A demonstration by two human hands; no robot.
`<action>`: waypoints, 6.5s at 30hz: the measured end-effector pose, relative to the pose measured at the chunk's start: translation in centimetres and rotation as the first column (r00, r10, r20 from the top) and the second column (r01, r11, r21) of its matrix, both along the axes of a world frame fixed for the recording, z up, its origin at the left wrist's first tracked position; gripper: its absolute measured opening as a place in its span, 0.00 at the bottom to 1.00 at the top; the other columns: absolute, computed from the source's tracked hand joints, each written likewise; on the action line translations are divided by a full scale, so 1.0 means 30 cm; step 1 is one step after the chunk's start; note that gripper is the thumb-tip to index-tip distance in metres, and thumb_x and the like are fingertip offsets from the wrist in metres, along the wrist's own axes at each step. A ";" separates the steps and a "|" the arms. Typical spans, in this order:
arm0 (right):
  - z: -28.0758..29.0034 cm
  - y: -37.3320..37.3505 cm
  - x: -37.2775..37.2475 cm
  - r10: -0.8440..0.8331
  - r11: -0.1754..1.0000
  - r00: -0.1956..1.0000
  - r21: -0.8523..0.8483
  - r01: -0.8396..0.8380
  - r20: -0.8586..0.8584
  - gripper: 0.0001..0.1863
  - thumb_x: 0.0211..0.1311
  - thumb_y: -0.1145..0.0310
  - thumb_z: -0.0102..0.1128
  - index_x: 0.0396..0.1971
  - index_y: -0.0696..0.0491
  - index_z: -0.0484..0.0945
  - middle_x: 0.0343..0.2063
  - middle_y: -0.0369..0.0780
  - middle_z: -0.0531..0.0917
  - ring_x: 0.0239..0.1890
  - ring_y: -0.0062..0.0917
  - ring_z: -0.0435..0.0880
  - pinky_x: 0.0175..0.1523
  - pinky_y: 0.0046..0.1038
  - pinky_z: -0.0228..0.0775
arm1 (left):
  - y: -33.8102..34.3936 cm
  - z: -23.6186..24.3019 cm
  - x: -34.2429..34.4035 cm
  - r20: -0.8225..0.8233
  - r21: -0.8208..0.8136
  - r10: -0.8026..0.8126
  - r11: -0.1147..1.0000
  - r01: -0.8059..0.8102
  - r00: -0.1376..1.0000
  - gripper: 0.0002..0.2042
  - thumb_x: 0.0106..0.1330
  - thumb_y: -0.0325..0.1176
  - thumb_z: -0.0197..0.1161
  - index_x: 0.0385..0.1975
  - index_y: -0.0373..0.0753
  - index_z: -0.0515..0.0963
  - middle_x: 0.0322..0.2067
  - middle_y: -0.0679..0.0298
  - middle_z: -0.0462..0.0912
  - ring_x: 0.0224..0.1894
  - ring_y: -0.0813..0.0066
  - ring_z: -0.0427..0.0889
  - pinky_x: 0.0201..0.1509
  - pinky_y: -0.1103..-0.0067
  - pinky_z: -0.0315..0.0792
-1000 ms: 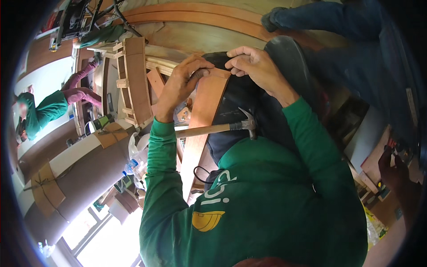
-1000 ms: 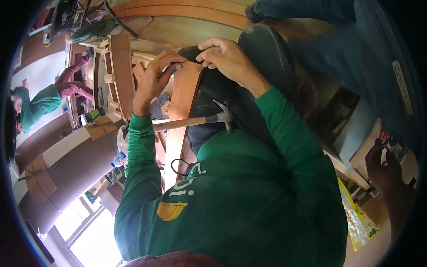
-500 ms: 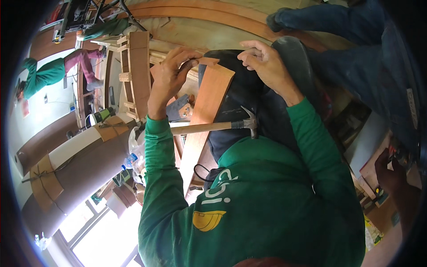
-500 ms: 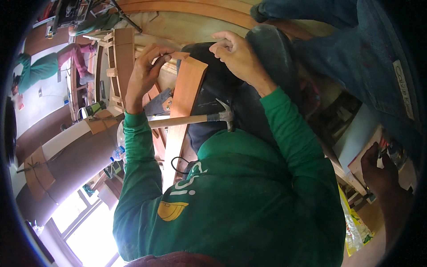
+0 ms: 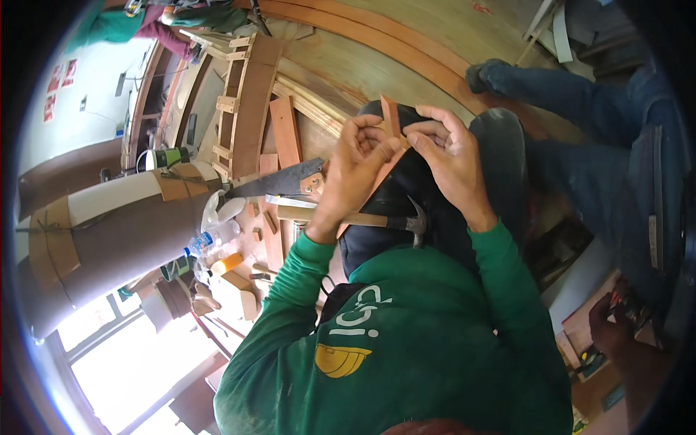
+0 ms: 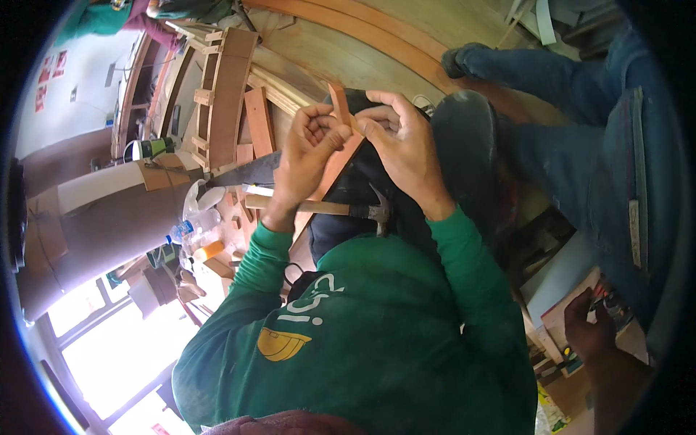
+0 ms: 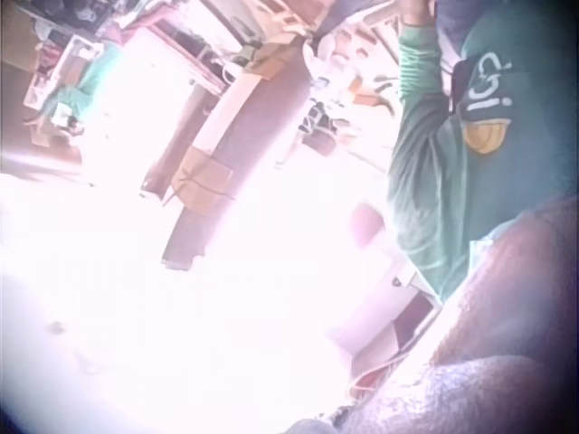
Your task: The person applies adhesive from a tube to a small wooden block and joins it to the end of a wooden board while sitting on the floor. They then tap the wood with a hammer and use a pencil to mark another wooden board.
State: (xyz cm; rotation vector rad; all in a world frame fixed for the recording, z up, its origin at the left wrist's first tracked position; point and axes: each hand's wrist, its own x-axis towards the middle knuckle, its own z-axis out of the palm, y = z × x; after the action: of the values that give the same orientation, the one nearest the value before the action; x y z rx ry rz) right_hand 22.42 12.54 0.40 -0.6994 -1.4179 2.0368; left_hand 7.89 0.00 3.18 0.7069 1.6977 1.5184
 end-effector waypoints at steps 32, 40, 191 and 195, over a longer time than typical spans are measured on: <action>0.029 0.065 -0.016 0.083 0.972 0.890 0.161 -0.172 0.448 0.21 0.68 0.80 0.71 0.59 0.63 0.78 0.42 0.45 0.91 0.42 0.22 0.90 0.50 0.27 0.84 | -0.055 -0.063 -0.075 -0.601 -0.385 -0.170 0.918 -0.097 0.781 0.31 0.69 0.51 0.78 0.61 0.32 0.79 0.52 0.48 0.85 0.57 0.47 0.83 0.61 0.59 0.76; 0.012 0.071 0.011 0.103 0.960 0.917 0.201 -0.193 0.386 0.22 0.68 0.83 0.70 0.60 0.61 0.77 0.44 0.46 0.91 0.45 0.26 0.92 0.55 0.31 0.84 | 0.003 0.003 -0.154 -0.321 -0.623 -0.350 0.778 0.082 0.880 0.32 0.65 0.56 0.80 0.56 0.34 0.80 0.48 0.47 0.84 0.52 0.47 0.85 0.54 0.59 0.77; -0.167 0.014 0.007 0.117 0.969 0.978 -0.235 -0.075 0.172 0.21 0.80 0.59 0.68 0.60 0.60 0.81 0.46 0.42 0.88 0.45 0.25 0.90 0.49 0.29 0.86 | -0.017 -0.109 -0.008 -0.678 -0.231 -0.127 0.972 -0.046 0.724 0.33 0.72 0.47 0.75 0.71 0.37 0.74 0.62 0.43 0.75 0.67 0.41 0.74 0.71 0.55 0.71; -0.187 0.061 0.043 -0.029 0.966 0.987 -0.248 0.069 0.160 0.25 0.83 0.54 0.64 0.64 0.61 0.78 0.51 0.45 0.84 0.47 0.29 0.90 0.49 0.32 0.86 | -0.074 -0.057 0.026 -0.724 -0.491 -0.294 0.855 -0.166 0.624 0.54 0.59 0.56 0.84 0.77 0.31 0.60 0.64 0.41 0.74 0.68 0.37 0.74 0.71 0.53 0.72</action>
State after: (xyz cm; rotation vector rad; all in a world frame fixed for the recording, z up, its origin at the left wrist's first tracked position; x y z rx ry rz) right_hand 23.72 14.38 -5.20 -1.0106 -1.2190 2.1869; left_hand 8.69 -2.22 1.46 1.2191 2.5501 0.5830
